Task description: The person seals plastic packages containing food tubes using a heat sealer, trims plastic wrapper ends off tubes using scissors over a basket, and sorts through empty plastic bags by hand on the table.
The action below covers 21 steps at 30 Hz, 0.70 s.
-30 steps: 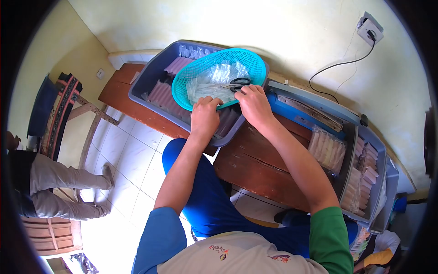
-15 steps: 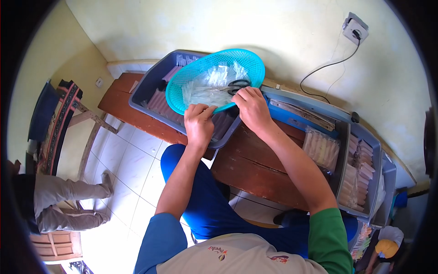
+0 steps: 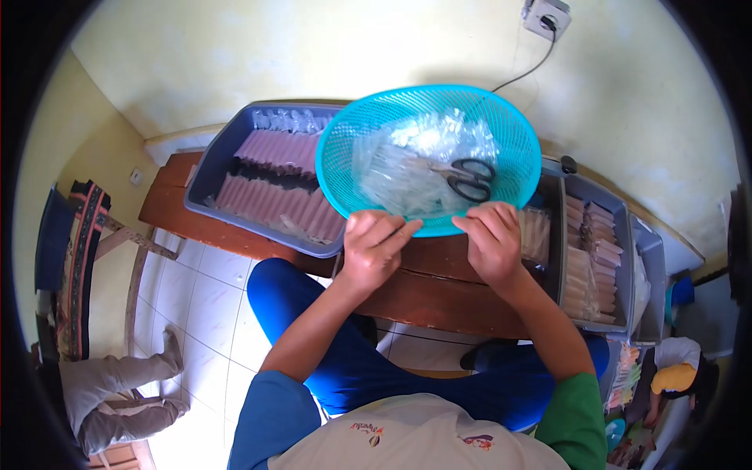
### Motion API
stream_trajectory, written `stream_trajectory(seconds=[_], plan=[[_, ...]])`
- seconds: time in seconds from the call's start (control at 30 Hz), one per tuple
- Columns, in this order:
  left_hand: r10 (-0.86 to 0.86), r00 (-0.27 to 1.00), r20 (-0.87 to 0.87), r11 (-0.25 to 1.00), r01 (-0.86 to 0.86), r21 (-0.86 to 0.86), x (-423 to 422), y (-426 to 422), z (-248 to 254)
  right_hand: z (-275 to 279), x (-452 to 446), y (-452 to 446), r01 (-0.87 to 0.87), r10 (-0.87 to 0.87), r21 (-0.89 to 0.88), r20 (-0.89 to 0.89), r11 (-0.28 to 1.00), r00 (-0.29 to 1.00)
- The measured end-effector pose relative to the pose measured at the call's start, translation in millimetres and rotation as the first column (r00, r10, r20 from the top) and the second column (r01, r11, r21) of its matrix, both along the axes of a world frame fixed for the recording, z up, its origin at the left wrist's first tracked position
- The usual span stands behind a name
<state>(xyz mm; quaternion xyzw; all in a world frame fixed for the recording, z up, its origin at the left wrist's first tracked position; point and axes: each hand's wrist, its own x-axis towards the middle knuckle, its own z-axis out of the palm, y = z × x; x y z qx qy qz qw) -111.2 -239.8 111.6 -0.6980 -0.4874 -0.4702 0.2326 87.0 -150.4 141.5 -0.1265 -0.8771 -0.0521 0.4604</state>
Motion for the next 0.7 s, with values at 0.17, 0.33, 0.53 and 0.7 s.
stream_trajectory(seconds=[0.17, 0.33, 0.53, 0.7], plan=[[-0.200, 0.978, -0.052, 0.965, 0.188, -0.182, 28, -8, -22, -41, 47, -24, 0.080, -0.077, -0.115, 0.027, 0.990, 0.997], [-0.285, 0.955, -0.081, 0.925, 0.252, -0.285, 35, -26, -41, -79, 62, -54, 0.096, -0.091, -0.206, 0.036, 0.974, 0.995], [-0.288, 0.955, -0.070, 0.887, 0.239, -0.394, 38, -47, -60, -104, 64, -78, 0.076, -0.055, -0.270, 0.084, 0.960, 0.995], [-0.314, 0.948, -0.042, 0.868, 0.269, -0.418, 36, -58, -63, -106, 66, -89, 0.051, -0.020, -0.272, 0.115, 0.961, 0.993]])
